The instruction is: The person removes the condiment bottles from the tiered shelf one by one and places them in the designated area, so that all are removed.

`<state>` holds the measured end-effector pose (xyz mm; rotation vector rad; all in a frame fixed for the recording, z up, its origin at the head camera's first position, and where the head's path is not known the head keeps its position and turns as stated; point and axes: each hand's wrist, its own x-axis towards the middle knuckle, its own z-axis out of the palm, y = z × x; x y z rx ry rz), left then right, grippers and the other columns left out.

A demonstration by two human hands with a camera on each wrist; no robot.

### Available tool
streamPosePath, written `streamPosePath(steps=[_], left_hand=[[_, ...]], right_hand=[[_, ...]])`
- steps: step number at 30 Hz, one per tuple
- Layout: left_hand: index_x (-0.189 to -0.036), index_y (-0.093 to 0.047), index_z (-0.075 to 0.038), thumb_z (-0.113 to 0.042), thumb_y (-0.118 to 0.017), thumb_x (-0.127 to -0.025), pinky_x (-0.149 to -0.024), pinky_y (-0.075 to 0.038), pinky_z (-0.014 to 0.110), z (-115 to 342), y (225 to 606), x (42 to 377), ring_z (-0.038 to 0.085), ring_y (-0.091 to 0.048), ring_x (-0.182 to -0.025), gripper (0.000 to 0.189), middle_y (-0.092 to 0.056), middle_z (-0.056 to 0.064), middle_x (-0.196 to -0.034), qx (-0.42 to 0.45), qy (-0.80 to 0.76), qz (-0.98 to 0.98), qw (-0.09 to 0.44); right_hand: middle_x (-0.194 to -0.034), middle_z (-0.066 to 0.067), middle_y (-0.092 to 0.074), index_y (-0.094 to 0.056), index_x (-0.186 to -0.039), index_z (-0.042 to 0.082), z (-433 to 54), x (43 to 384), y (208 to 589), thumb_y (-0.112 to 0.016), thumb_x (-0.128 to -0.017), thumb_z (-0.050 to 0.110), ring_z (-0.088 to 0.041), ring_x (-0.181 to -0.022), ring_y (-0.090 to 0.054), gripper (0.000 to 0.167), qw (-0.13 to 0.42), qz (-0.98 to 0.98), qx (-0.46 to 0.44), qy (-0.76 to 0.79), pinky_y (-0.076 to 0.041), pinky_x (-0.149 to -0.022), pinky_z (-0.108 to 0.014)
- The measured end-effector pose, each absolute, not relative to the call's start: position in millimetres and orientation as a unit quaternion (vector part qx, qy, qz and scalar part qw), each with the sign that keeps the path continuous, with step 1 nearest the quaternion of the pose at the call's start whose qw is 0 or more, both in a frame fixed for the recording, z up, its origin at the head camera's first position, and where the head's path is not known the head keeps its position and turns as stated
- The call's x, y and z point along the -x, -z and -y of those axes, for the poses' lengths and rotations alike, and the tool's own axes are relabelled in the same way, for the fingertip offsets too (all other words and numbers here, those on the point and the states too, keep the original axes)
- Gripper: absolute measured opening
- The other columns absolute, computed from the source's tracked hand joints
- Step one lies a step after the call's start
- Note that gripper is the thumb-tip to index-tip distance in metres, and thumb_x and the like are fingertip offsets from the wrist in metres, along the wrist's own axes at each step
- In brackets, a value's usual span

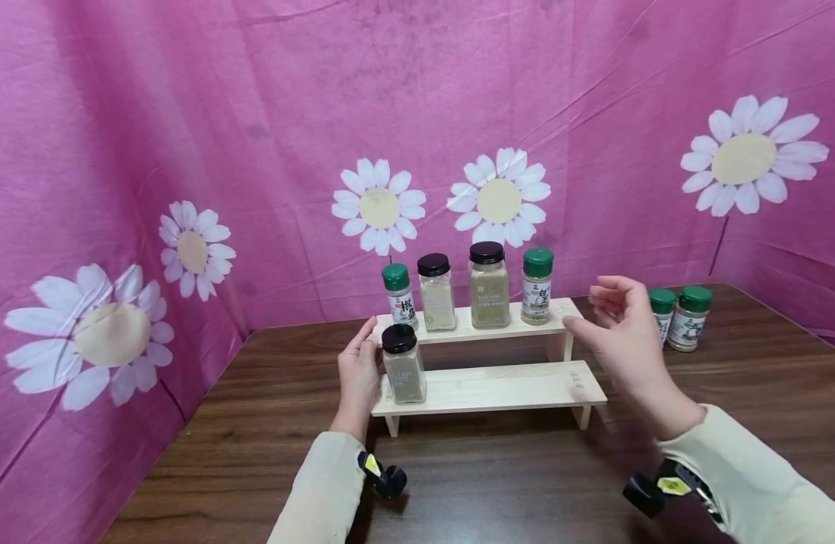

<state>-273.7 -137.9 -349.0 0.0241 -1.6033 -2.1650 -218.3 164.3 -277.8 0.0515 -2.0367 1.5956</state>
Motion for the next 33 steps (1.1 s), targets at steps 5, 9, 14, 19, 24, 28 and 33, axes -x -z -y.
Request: streamPosePath(steps=[5,9,14,19,24,28,33], left_hand=[[-0.128,-0.053,0.002,0.0,-0.041,-0.085,-0.059,-0.053,0.017,138,349,275,0.001,-0.057,-0.065,0.045,-0.064,-0.002,-0.08,-0.01,0.781,0.583,0.224],[-0.128,-0.053,0.001,0.0,-0.04,-0.086,-0.061,-0.054,0.017,138,349,275,0.002,-0.058,-0.067,0.044,-0.064,0.001,-0.084,-0.011,0.777,0.588,0.225],[-0.128,-0.054,0.0,0.0,-0.04,-0.085,-0.063,-0.054,0.017,138,350,275,0.002,-0.058,-0.07,0.045,-0.065,0.005,-0.093,-0.015,0.772,0.594,0.226],[-0.128,-0.054,0.001,0.001,-0.039,-0.085,-0.065,-0.054,0.018,137,351,274,0.002,-0.058,-0.072,0.045,-0.065,0.007,-0.098,-0.012,0.776,0.588,0.226],[-0.127,-0.054,0.002,0.001,-0.039,-0.085,-0.066,-0.054,0.017,137,351,273,0.002,-0.058,-0.073,0.044,-0.065,0.006,-0.097,-0.01,0.775,0.589,0.23],[-0.127,-0.054,0.003,0.001,-0.04,-0.085,-0.065,-0.053,0.015,137,352,274,0.0,-0.057,-0.07,0.044,-0.065,0.003,-0.09,-0.007,0.77,0.592,0.236],[-0.126,-0.054,0.004,0.002,-0.04,-0.085,-0.064,-0.053,0.015,138,351,273,0.0,-0.056,-0.069,0.044,-0.064,0.001,-0.087,-0.003,0.773,0.589,0.238]], right_hand=[[-0.109,0.002,-0.046,-0.039,-0.122,0.005,-144,210,277,-0.07,-0.075,-0.002,-0.006,-0.103,-0.046,0.056,0.243,0.756,-0.07,-0.604,-0.04,-0.096,-0.011],[-0.115,-0.01,-0.049,-0.037,-0.124,-0.002,-127,203,276,-0.07,-0.076,0.0,-0.013,-0.107,-0.047,0.059,0.212,0.767,-0.1,-0.598,-0.04,-0.1,-0.017],[-0.116,-0.017,-0.048,-0.037,-0.123,-0.004,-107,197,280,-0.069,-0.076,-0.003,-0.022,-0.11,-0.046,0.057,0.171,0.76,-0.133,-0.612,-0.042,-0.098,-0.018],[-0.114,-0.019,-0.049,-0.04,-0.12,-0.006,-86,193,285,-0.067,-0.073,-0.008,-0.022,-0.107,-0.048,0.055,0.141,0.726,-0.136,-0.659,-0.042,-0.093,-0.012],[-0.115,-0.019,-0.05,-0.042,-0.119,-0.006,-66,189,294,-0.067,-0.072,-0.008,-0.019,-0.105,-0.049,0.052,0.112,0.705,-0.123,-0.689,-0.043,-0.1,-0.026],[-0.115,-0.02,-0.053,-0.046,-0.117,-0.005,-51,188,305,-0.068,-0.072,-0.007,-0.028,-0.109,-0.05,0.051,0.106,0.706,-0.132,-0.687,-0.041,-0.102,-0.039],[-0.116,-0.021,-0.055,-0.048,-0.115,-0.005,-33,189,316,-0.069,-0.071,-0.007,-0.033,-0.111,-0.05,0.049,0.101,0.702,-0.142,-0.691,-0.041,-0.102,-0.043]])
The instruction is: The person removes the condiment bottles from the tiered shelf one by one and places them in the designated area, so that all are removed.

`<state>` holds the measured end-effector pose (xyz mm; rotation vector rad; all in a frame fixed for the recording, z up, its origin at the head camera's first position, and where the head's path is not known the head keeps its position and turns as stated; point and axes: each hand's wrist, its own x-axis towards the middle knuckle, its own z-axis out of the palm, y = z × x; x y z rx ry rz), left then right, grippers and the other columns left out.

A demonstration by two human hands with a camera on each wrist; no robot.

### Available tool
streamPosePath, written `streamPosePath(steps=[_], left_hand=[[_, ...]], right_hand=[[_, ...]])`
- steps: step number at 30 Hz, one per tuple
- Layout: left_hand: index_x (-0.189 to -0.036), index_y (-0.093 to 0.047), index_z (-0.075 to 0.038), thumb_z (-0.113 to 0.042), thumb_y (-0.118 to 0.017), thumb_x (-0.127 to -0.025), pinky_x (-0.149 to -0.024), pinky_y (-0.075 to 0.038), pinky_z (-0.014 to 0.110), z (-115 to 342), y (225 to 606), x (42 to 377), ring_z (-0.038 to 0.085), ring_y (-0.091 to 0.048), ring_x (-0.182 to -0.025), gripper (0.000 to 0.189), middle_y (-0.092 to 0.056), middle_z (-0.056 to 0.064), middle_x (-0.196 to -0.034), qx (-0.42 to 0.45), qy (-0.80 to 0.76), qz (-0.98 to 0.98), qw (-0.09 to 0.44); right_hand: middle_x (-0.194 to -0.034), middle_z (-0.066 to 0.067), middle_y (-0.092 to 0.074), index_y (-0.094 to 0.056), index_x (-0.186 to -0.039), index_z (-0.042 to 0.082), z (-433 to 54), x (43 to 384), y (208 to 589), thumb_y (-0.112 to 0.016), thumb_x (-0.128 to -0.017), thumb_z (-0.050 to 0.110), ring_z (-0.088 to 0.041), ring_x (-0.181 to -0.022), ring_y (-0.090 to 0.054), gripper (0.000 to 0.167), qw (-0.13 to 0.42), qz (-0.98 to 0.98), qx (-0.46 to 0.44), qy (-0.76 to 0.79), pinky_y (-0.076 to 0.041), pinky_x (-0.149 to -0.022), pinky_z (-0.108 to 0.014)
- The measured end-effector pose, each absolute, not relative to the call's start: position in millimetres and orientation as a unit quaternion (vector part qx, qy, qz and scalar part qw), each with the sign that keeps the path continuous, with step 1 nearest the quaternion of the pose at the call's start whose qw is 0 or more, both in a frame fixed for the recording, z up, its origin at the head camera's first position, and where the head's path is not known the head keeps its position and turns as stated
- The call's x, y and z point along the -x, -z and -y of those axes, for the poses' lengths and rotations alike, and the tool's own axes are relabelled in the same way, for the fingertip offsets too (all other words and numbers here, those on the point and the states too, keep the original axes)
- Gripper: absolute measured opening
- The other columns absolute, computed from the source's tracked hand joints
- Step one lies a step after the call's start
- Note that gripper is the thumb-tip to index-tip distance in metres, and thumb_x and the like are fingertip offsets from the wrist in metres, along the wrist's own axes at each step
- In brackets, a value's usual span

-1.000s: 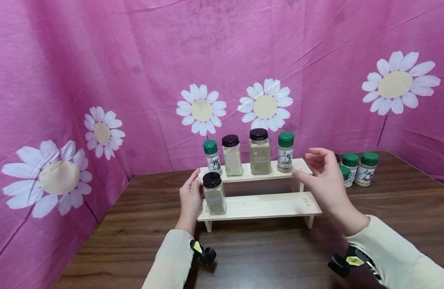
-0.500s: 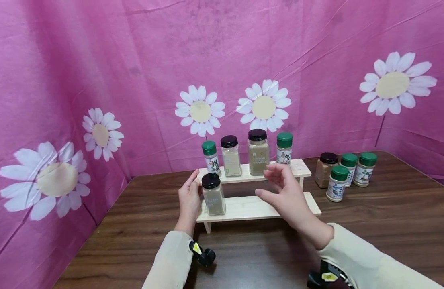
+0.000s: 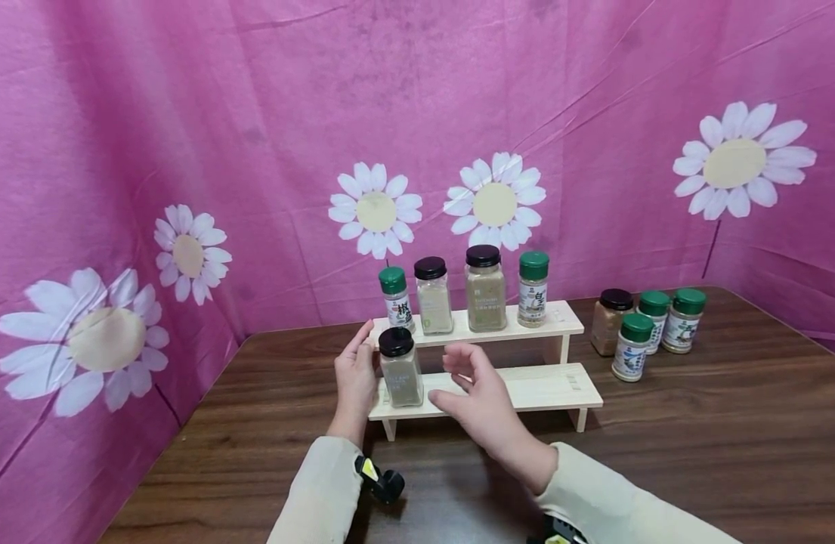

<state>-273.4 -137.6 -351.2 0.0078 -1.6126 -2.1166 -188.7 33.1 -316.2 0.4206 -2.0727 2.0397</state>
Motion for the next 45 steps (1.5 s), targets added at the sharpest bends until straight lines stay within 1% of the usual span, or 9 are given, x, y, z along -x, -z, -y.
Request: streamPosePath(steps=[6,13,16,20,24,27,33,39,45], left_hand=[[-0.127,-0.053,0.004,0.001,-0.04,-0.084,-0.062,-0.054,0.017,139,353,272,0.002,-0.057,-0.069,0.045,-0.066,0.001,-0.087,-0.002,0.777,0.585,0.233],[-0.125,-0.056,0.002,0.001,-0.04,-0.083,-0.062,-0.053,0.016,140,352,273,0.001,-0.055,-0.067,0.045,-0.065,0.0,-0.086,-0.005,0.768,0.593,0.241],[-0.125,-0.056,0.001,0.002,-0.04,-0.083,-0.064,-0.052,0.015,140,351,273,0.0,-0.055,-0.067,0.045,-0.066,-0.002,-0.086,-0.006,0.766,0.596,0.24],[-0.125,-0.057,-0.001,0.001,-0.04,-0.084,-0.063,-0.052,0.015,141,351,273,0.0,-0.054,-0.065,0.045,-0.064,-0.004,-0.077,-0.009,0.766,0.598,0.234],[-0.126,-0.056,-0.001,0.001,-0.04,-0.084,-0.063,-0.053,0.016,141,351,274,0.0,-0.055,-0.065,0.045,-0.064,-0.005,-0.075,-0.009,0.768,0.598,0.23],[-0.126,-0.056,-0.001,0.0,-0.04,-0.085,-0.065,-0.054,0.017,140,350,274,0.001,-0.056,-0.068,0.044,-0.065,-0.002,-0.08,-0.005,0.768,0.598,0.23],[-0.126,-0.056,0.0,0.0,-0.04,-0.086,-0.074,-0.054,0.019,139,349,273,0.002,-0.059,-0.076,0.043,-0.065,0.01,-0.101,0.001,0.767,0.597,0.235],[-0.125,-0.057,-0.001,-0.001,-0.041,-0.086,-0.07,-0.054,0.018,139,349,272,0.002,-0.058,-0.073,0.042,-0.066,0.007,-0.098,-0.006,0.763,0.602,0.235],[-0.126,-0.056,0.0,0.0,-0.039,-0.085,-0.071,-0.054,0.018,139,350,272,0.002,-0.059,-0.075,0.044,-0.066,0.008,-0.102,-0.005,0.764,0.601,0.234]], right_hand=[[-0.124,-0.022,-0.052,-0.048,-0.121,-0.004,-19,191,329,-0.07,-0.071,-0.003,-0.037,-0.117,-0.047,0.055,0.089,0.715,-0.14,-0.679,-0.038,-0.104,-0.046],[-0.133,-0.022,-0.047,-0.045,-0.128,-0.004,-5,195,332,-0.07,-0.072,-0.001,-0.037,-0.124,-0.042,0.062,0.078,0.718,-0.14,-0.678,-0.033,-0.107,-0.048],[-0.132,-0.021,-0.049,-0.046,-0.129,-0.002,1,195,334,-0.07,-0.071,-0.001,-0.036,-0.123,-0.043,0.063,0.089,0.723,-0.149,-0.669,-0.034,-0.106,-0.048],[-0.131,-0.021,-0.051,-0.045,-0.131,0.0,9,195,339,-0.071,-0.07,0.0,-0.033,-0.124,-0.044,0.066,0.118,0.725,-0.157,-0.66,-0.035,-0.106,-0.048],[-0.132,-0.02,-0.05,-0.042,-0.134,0.002,15,194,342,-0.071,-0.069,0.001,-0.03,-0.124,-0.044,0.071,0.142,0.726,-0.149,-0.656,-0.037,-0.105,-0.047],[-0.131,-0.018,-0.05,-0.041,-0.135,0.003,20,194,343,-0.072,-0.069,0.001,-0.028,-0.122,-0.045,0.073,0.154,0.728,-0.138,-0.654,-0.039,-0.103,-0.045],[-0.123,-0.013,-0.051,-0.042,-0.13,0.003,28,197,345,-0.073,-0.068,0.003,-0.024,-0.114,-0.047,0.069,0.189,0.732,-0.121,-0.643,-0.042,-0.099,-0.044],[-0.118,-0.01,-0.049,-0.04,-0.128,0.006,34,201,345,-0.075,-0.066,0.004,-0.023,-0.109,-0.046,0.071,0.21,0.741,-0.108,-0.629,-0.042,-0.093,-0.04],[-0.117,-0.011,-0.047,-0.039,-0.128,0.005,38,201,345,-0.077,-0.067,0.005,-0.025,-0.106,-0.048,0.072,0.229,0.754,-0.1,-0.608,-0.043,-0.092,-0.041]])
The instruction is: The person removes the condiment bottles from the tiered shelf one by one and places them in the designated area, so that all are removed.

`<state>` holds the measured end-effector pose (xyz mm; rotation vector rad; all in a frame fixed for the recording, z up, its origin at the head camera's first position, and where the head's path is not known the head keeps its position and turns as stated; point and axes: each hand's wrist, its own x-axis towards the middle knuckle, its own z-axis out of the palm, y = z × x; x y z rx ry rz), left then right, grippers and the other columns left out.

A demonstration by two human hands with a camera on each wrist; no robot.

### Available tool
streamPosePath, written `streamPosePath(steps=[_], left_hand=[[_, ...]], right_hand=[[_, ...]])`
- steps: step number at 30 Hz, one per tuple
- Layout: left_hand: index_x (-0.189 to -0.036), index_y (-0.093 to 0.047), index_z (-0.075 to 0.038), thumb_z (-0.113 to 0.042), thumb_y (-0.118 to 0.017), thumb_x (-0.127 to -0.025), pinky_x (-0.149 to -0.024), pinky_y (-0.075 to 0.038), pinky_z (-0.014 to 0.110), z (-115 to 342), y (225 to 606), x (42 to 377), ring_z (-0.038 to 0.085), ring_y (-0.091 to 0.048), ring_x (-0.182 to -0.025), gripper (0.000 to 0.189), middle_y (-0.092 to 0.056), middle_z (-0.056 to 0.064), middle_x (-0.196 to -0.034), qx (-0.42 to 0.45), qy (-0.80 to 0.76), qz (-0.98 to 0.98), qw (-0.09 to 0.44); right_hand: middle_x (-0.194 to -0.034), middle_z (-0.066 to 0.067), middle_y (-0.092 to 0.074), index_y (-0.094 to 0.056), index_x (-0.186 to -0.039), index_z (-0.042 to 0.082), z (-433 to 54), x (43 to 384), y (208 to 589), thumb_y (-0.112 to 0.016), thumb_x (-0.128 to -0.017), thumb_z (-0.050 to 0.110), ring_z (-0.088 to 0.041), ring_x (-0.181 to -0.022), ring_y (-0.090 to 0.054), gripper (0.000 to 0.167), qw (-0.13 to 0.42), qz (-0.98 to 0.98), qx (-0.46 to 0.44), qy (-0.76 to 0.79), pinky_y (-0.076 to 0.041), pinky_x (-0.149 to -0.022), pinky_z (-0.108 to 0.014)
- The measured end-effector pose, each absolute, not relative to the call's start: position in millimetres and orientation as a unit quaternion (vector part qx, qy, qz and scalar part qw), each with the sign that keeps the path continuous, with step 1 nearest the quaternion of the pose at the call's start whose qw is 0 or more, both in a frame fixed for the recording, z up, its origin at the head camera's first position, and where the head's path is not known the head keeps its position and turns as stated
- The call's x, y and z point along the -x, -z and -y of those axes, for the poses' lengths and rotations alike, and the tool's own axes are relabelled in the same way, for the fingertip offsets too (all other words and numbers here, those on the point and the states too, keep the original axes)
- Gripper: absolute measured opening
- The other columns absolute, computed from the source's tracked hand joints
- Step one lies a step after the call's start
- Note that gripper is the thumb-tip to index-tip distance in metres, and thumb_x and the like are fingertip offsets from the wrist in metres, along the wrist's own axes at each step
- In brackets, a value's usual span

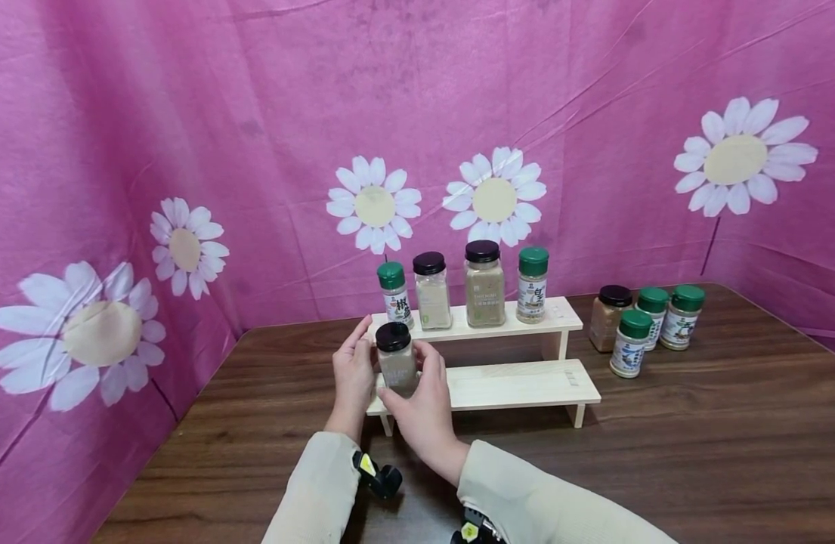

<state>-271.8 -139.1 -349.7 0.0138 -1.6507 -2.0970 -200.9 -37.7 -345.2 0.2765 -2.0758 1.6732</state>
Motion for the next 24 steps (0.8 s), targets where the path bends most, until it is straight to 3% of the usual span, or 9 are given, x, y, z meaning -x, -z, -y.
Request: streamPosePath(steps=[12,16,24], left_hand=[[-0.125,-0.057,-0.001,-0.001,-0.04,-0.085,-0.068,-0.054,0.018,140.7,350.8,272.0,0.002,-0.059,-0.073,0.043,-0.067,0.002,-0.09,-0.009,0.762,0.604,0.234],[-0.125,-0.057,0.0,0.0,-0.04,-0.084,-0.067,-0.054,0.017,140.8,350.3,272.3,0.001,-0.057,-0.07,0.044,-0.064,-0.002,-0.08,-0.007,0.761,0.603,0.238],[-0.126,-0.056,0.0,-0.001,-0.042,-0.085,-0.07,-0.054,0.019,139.7,351.1,272.6,0.002,-0.059,-0.072,0.043,-0.066,0.001,-0.087,-0.005,0.767,0.6,0.229]], right_hand=[[-0.115,-0.011,-0.049,-0.042,-0.126,0.005,39.4,203.6,345.4,-0.077,-0.068,0.003,-0.026,-0.104,-0.05,0.068,0.237,0.753,-0.096,-0.606,-0.045,-0.09,-0.041],[-0.114,-0.01,-0.051,-0.042,-0.125,0.006,37.2,203.2,344.4,-0.077,-0.068,0.004,-0.024,-0.104,-0.051,0.067,0.23,0.75,-0.1,-0.612,-0.046,-0.089,-0.04],[-0.113,-0.007,-0.05,-0.042,-0.126,0.01,33.5,203.1,344.9,-0.077,-0.069,0.008,-0.021,-0.101,-0.05,0.067,0.208,0.75,-0.091,-0.621,-0.044,-0.08,-0.032]])
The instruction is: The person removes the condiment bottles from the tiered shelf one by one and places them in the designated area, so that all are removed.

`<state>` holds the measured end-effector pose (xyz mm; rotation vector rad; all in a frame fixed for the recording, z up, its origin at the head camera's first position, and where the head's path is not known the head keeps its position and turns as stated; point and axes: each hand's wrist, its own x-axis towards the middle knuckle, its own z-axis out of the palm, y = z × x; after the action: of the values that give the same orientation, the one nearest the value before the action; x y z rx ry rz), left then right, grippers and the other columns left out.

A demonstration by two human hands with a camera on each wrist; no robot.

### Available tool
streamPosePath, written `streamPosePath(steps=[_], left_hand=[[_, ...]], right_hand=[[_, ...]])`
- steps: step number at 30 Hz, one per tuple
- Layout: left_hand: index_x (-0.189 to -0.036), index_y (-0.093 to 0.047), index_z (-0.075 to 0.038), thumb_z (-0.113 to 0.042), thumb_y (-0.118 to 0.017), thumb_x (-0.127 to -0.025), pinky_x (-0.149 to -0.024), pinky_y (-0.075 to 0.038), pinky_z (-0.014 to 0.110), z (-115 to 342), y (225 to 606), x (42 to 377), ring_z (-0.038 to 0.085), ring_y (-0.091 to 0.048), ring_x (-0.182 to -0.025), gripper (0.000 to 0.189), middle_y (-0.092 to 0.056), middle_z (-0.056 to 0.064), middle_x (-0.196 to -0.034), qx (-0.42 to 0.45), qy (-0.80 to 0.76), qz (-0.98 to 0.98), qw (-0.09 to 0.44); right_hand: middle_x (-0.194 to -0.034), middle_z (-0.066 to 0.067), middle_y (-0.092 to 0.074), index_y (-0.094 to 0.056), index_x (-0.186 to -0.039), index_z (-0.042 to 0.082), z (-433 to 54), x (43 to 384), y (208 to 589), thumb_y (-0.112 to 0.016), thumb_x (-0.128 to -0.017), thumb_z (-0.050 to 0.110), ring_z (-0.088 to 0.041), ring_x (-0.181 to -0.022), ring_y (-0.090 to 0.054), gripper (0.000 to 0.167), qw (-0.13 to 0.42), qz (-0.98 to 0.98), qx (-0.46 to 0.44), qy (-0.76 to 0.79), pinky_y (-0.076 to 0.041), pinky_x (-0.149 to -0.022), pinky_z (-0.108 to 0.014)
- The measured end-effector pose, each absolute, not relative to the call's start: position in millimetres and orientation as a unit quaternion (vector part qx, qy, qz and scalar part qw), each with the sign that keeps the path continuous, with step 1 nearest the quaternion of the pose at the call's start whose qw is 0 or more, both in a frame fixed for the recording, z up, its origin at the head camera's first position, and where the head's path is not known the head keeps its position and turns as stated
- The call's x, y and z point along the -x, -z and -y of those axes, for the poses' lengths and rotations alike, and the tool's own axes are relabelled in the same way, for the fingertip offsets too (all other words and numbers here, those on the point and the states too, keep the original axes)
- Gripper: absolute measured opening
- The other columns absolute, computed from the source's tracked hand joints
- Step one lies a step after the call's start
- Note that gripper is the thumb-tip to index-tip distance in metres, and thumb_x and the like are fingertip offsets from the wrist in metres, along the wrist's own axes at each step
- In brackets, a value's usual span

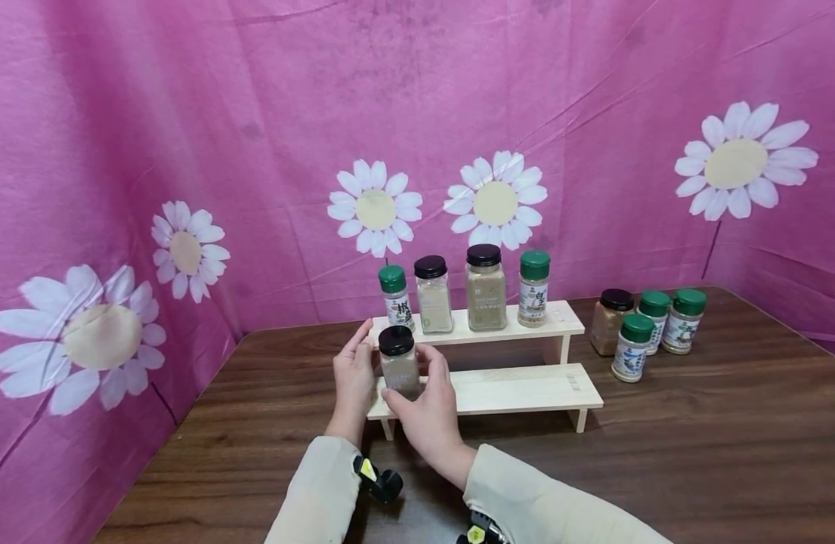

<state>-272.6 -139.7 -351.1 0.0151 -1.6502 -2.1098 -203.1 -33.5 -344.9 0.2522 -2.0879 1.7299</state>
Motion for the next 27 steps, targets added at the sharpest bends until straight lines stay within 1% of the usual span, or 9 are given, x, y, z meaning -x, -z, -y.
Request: streamPosePath(steps=[4,7,10,13,14,17,22,27], left_hand=[[-0.126,-0.055,0.001,-0.002,-0.042,-0.086,-0.069,-0.054,0.019,138,351,272,0.002,-0.058,-0.07,0.043,-0.064,-0.001,-0.083,-0.004,0.774,0.591,0.228],[-0.126,-0.055,0.001,-0.001,-0.043,-0.085,-0.07,-0.055,0.02,137,351,272,0.003,-0.057,-0.07,0.043,-0.063,0.002,-0.082,-0.002,0.778,0.584,0.233],[-0.126,-0.053,0.004,0.0,-0.042,-0.085,-0.074,-0.055,0.022,137,351,273,0.003,-0.059,-0.076,0.043,-0.066,0.014,-0.096,0.006,0.779,0.581,0.238],[-0.127,-0.052,0.005,0.0,-0.041,-0.086,-0.078,-0.054,0.023,137,351,273,0.005,-0.061,-0.084,0.043,-0.061,0.024,-0.114,0.01,0.779,0.581,0.236],[-0.128,-0.052,0.005,0.0,-0.04,-0.086,-0.08,-0.054,0.023,137,351,273,0.005,-0.061,-0.086,0.043,-0.058,0.024,-0.119,0.011,0.778,0.582,0.235],[-0.128,-0.053,0.002,0.0,-0.04,-0.086,-0.081,-0.053,0.024,138,351,273,0.005,-0.061,-0.087,0.044,-0.056,0.025,-0.121,0.005,0.775,0.588,0.231],[-0.128,-0.053,0.002,-0.001,-0.04,-0.086,-0.082,-0.053,0.025,138,352,273,0.006,-0.061,-0.089,0.043,-0.056,0.026,-0.121,0.006,0.773,0.591,0.23],[-0.128,-0.053,0.002,-0.002,-0.04,-0.087,-0.081,-0.053,0.023,139,352,273,0.005,-0.061,-0.088,0.043,-0.056,0.026,-0.12,0.009,0.767,0.598,0.232]], right_hand=[[-0.111,-0.006,-0.05,-0.042,-0.126,0.01,31,203,345,-0.077,-0.068,0.008,-0.019,-0.097,-0.048,0.067,0.208,0.743,-0.091,-0.629,-0.044,-0.073,-0.026],[-0.111,-0.006,-0.049,-0.041,-0.125,0.01,29,202,346,-0.077,-0.067,0.008,-0.018,-0.096,-0.046,0.068,0.215,0.737,-0.095,-0.634,-0.043,-0.071,-0.024],[-0.111,-0.006,-0.047,-0.04,-0.126,0.01,27,203,346,-0.077,-0.067,0.009,-0.017,-0.096,-0.044,0.069,0.222,0.734,-0.1,-0.634,-0.042,-0.073,-0.025],[-0.112,-0.007,-0.046,-0.038,-0.127,0.009,25,205,347,-0.076,-0.068,0.009,-0.018,-0.097,-0.044,0.07,0.226,0.73,-0.105,-0.637,-0.042,-0.077,-0.028],[-0.112,-0.007,-0.046,-0.038,-0.127,0.009,24,205,346,-0.076,-0.068,0.009,-0.019,-0.098,-0.044,0.07,0.227,0.728,-0.105,-0.639,-0.041,-0.078,-0.03],[-0.112,-0.008,-0.046,-0.038,-0.127,0.009,21,206,346,-0.076,-0.068,0.009,-0.02,-0.097,-0.044,0.07,0.23,0.721,-0.105,-0.645,-0.041,-0.079,-0.032],[-0.11,-0.01,-0.046,-0.038,-0.127,0.009,17,206,345,-0.076,-0.067,0.007,-0.019,-0.092,-0.045,0.071,0.24,0.714,-0.105,-0.649,-0.042,-0.073,-0.029],[-0.107,-0.01,-0.047,-0.038,-0.126,0.008,13,206,344,-0.076,-0.065,0.005,-0.018,-0.088,-0.044,0.072,0.249,0.705,-0.115,-0.654,-0.042,-0.069,-0.026]])
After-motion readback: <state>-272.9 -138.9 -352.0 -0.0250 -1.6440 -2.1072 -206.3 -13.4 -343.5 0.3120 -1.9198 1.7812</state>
